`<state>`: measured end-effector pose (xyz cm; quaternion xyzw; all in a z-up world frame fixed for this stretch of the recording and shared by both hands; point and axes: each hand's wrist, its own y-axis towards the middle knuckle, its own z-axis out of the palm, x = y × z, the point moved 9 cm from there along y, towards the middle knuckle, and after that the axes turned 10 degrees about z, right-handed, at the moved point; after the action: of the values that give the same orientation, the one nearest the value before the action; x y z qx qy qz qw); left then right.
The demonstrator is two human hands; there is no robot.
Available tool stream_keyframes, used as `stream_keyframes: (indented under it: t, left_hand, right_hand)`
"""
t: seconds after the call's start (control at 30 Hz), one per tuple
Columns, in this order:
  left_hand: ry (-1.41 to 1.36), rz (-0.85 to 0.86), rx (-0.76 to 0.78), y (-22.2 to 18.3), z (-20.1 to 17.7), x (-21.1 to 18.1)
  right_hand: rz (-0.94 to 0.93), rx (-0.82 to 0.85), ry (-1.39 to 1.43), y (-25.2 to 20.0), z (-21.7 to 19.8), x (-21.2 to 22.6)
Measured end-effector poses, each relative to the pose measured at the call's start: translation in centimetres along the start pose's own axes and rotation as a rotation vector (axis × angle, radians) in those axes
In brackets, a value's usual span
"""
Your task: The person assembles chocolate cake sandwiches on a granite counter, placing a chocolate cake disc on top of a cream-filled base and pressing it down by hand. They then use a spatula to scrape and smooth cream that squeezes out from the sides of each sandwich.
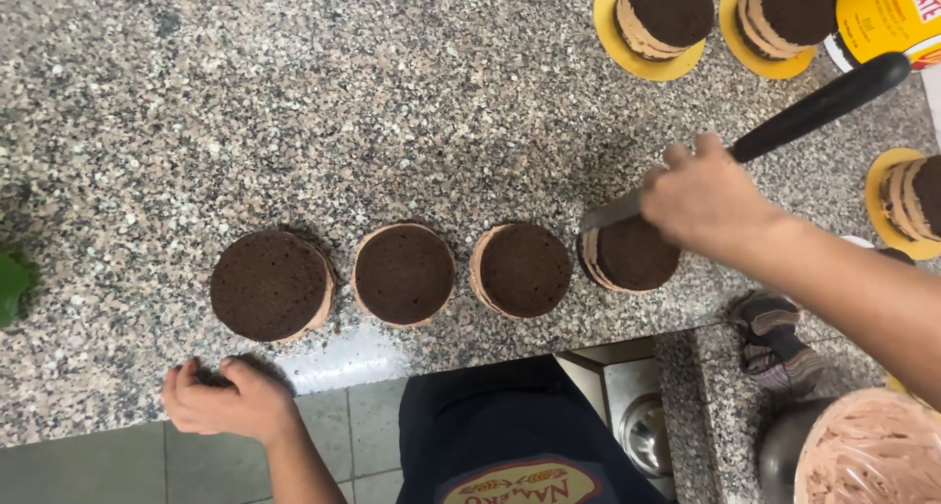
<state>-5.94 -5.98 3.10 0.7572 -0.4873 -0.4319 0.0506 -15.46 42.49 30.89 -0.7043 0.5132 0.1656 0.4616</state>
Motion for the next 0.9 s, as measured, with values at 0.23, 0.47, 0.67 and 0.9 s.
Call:
stream_keyframes:
  t: [0.23,0.47,0.67,0.9]
  left_hand:
    - [0.021,-0.003,0.012,0.0,0.1,0.3]
    - [0.020,0.031,0.029,0.1,0.2,0.1]
    - [0.024,0.031,0.031,-0.1,0.6,0.8]
    - [0.042,0.024,0.049,-0.2,0.7,1.1]
  right_hand:
    - [0.149,0.200,0.061,1.4,4.5,-3.8]
    - [0.184,0.318,0.173,0.5,7.5,-5.1]
    - [0.230,0.307,0.199,-1.3,10.5,-6.0]
    - [0.246,0.358,0.211,-4.1,12.7,-5.3]
